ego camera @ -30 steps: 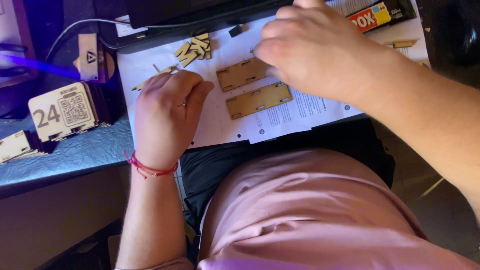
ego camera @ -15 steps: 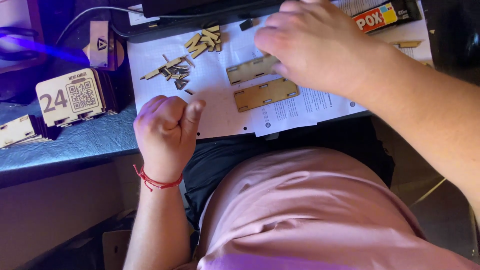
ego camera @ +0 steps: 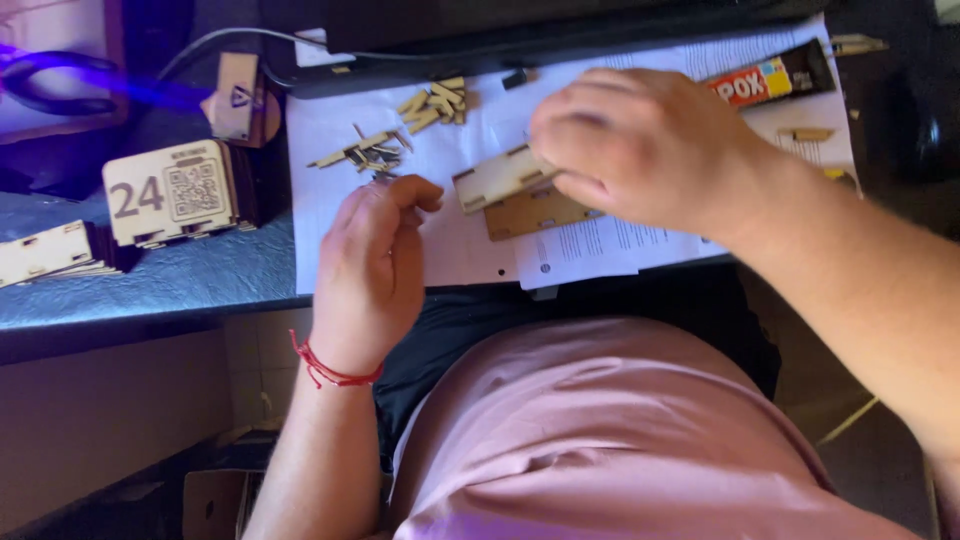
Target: Applying glue to laser-cut wooden pieces and assembling them into a structure.
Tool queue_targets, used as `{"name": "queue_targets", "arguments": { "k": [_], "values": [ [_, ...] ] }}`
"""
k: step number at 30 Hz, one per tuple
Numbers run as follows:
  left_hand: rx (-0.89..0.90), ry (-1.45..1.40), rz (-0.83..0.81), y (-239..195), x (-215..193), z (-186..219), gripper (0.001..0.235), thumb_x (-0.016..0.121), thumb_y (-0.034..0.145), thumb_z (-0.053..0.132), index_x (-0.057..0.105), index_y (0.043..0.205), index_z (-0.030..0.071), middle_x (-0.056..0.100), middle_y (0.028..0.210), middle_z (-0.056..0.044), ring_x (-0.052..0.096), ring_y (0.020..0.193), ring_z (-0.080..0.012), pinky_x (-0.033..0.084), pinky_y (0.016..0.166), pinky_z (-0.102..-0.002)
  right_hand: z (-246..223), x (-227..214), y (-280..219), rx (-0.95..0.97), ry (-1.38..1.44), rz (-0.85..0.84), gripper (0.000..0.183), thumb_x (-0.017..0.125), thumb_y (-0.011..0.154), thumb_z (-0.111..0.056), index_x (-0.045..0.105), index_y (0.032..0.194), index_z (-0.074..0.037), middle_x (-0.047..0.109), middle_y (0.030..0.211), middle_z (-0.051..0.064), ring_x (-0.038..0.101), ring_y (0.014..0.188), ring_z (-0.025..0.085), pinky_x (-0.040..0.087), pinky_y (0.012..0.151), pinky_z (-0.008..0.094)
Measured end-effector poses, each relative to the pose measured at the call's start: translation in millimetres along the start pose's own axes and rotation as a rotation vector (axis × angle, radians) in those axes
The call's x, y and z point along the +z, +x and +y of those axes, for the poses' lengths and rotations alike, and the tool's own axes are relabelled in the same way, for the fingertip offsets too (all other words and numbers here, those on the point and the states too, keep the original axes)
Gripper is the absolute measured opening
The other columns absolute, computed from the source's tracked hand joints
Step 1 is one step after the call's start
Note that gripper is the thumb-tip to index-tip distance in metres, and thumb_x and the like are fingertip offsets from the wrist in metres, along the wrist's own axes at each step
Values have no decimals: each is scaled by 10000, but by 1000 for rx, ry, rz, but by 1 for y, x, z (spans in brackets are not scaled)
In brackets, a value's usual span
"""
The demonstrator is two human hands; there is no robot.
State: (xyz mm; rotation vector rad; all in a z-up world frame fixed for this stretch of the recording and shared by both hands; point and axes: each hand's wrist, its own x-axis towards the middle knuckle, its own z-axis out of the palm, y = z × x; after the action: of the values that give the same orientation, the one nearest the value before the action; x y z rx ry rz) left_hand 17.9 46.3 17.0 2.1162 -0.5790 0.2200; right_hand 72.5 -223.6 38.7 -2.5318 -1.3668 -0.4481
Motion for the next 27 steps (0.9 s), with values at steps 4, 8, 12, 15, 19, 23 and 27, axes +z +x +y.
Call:
{"name": "queue_targets", "arguments": {
  "k": [4,8,12,15,19,23,27],
  "values": [
    [12,-116,-67,1,-3,6,424,501,975,248,509,1349,47,631,1261,-121,622,1038,-253,510,853,-372,-9,-10,3,-136,-40,189,153,729,924,87,625,924,-25,669,1037,135,621,851,307,560,757,405],
    [65,-79,-57,8,3,14,627,730,845,428,577,1279,3,654,1138,-142,643,1004,-249,546,894,-363,-13,-12,0,-152,-24,221,142,724,961,55,619,891,-11,674,1047,160,618,826,325,549,737,416],
    [92,0,-15,8,8,11,391,734,914,290,628,1203,48,671,1043,-102,629,949,-238,517,884,-357,-13,-17,-7,-147,10,210,186,781,948,24,611,881,-14,663,1045,167,616,858,307,538,805,402],
    [162,78,-17,6,10,4,410,714,925,329,633,1223,59,674,1065,-101,623,974,-262,498,896,-384,-15,-27,-17,-117,66,157,210,834,939,-75,636,926,-4,666,1067,175,635,902,291,537,887,409],
    [236,191,-56,5,14,-4,431,678,952,360,642,1261,61,636,1069,-128,602,967,-304,485,879,-423,-18,-31,-30,-79,123,118,143,838,891,11,721,972,12,712,1093,182,678,923,302,555,874,425],
    [286,293,-72,6,22,-13,450,655,959,403,665,1253,62,629,1031,-122,577,892,-309,465,829,-440,-20,-19,-43,8,3,92,121,840,930,-106,737,992,-93,742,1123,85,690,971,263,490,837,393],
    [240,326,-71,0,29,-22,438,657,951,424,686,1243,100,618,1027,-93,556,879,-307,451,819,-444,-24,-7,-53,85,-112,92,92,827,935,-112,766,968,-173,766,1089,-3,693,969,224,368,956,365]
  ]
}}
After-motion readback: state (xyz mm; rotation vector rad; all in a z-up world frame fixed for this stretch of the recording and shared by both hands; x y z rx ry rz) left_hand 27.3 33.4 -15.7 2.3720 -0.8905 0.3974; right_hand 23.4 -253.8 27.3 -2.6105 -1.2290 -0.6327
